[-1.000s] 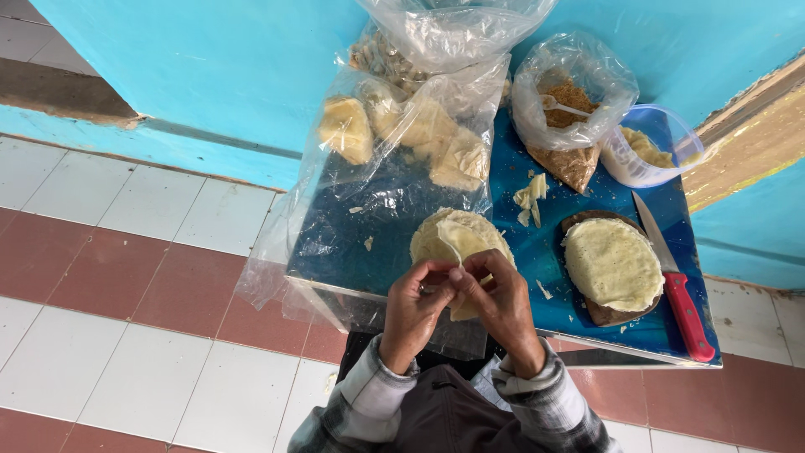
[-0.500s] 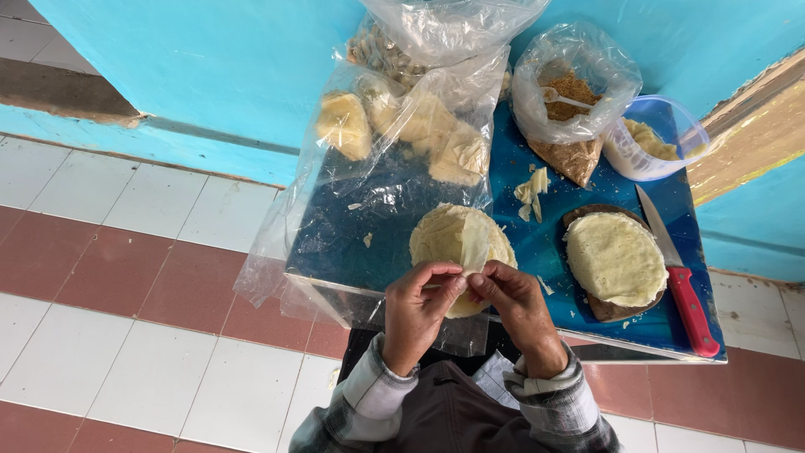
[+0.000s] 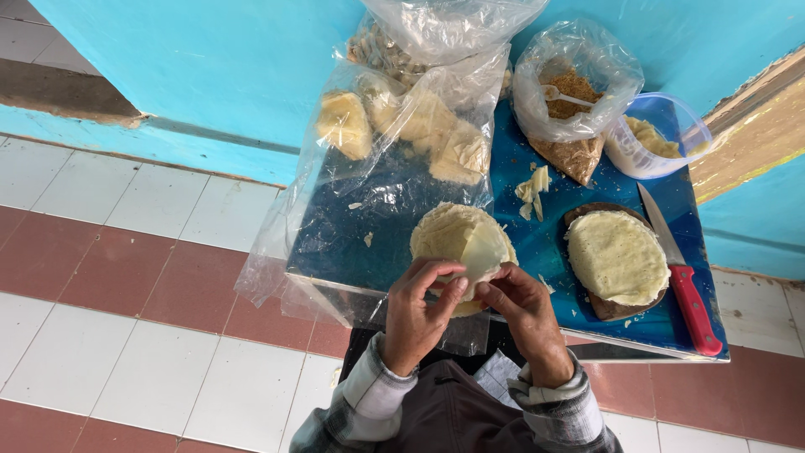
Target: The person peels thin dough sheets one at a time from a stack of round dough discs on a small table, stretches and flattens each sheet by hand, and stacks the separated sheets. They use a knife to cut a thick dough block into pieces and continue peeling and stacking the thin sheets.
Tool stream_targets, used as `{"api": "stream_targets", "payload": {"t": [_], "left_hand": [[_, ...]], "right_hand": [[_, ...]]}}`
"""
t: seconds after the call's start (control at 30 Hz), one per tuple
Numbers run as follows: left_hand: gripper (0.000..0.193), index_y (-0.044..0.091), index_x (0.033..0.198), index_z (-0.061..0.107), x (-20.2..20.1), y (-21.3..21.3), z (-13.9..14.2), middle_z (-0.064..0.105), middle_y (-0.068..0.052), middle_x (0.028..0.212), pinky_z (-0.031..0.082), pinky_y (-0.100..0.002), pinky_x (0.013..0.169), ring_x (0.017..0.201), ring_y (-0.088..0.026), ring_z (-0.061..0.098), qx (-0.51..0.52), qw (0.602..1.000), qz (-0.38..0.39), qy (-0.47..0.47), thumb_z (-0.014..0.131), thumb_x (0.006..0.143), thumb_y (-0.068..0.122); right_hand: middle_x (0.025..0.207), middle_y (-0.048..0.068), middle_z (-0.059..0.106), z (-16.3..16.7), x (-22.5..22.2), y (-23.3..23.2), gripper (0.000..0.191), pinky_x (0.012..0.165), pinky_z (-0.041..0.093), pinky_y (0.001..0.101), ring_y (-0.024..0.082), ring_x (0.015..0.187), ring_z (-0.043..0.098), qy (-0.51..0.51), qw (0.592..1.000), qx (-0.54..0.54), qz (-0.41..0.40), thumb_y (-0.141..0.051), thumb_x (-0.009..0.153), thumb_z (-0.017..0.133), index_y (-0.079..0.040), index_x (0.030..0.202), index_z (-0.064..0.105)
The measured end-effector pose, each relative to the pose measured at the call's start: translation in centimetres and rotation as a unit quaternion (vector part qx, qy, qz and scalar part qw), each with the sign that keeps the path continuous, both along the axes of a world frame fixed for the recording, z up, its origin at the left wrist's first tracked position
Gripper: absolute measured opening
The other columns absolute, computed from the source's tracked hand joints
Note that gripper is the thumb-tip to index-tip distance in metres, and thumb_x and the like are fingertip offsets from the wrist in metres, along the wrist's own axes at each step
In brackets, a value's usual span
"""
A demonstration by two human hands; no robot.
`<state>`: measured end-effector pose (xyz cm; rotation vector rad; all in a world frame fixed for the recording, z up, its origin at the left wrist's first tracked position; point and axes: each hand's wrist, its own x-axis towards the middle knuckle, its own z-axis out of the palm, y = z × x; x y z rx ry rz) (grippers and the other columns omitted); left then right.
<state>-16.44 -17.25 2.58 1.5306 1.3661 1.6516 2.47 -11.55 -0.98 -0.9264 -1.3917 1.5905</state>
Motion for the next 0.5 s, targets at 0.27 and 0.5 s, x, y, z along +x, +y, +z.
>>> {"api": "stream_targets", "payload": {"t": [0.27,0.5], "left_hand": [[0.034,0.002,0.116,0.068,0.3,-0.1,0.2,0.070,-0.014,0.114,0.061,-0.033,0.077,0.099,-0.024,0.073,0.034,0.994,-0.094,0.044,0.078,0.089,0.021],[0.019,0.005,0.117,0.074,-0.7,2.9,-2.7,0.079,-0.007,0.111,0.055,-0.032,0.073,0.086,-0.017,0.070,-0.082,0.985,-0.080,-0.127,0.066,0.102,0.013]], "right_hand": [[0.113,0.011,0.068,0.2,1.0,-0.8,0.021,0.095,0.057,0.0331,0.018,0.107,0.068,-0.009,0.998,0.034,0.045,0.003,0.094,0.065,0.003,0.115,0.067],[0.132,0.010,0.066,2.5,0.9,0.3,0.034,0.093,0.056,0.0319,0.019,0.118,0.065,-0.090,0.971,0.211,-0.073,0.005,0.093,0.066,-0.002,0.126,0.065]]}}
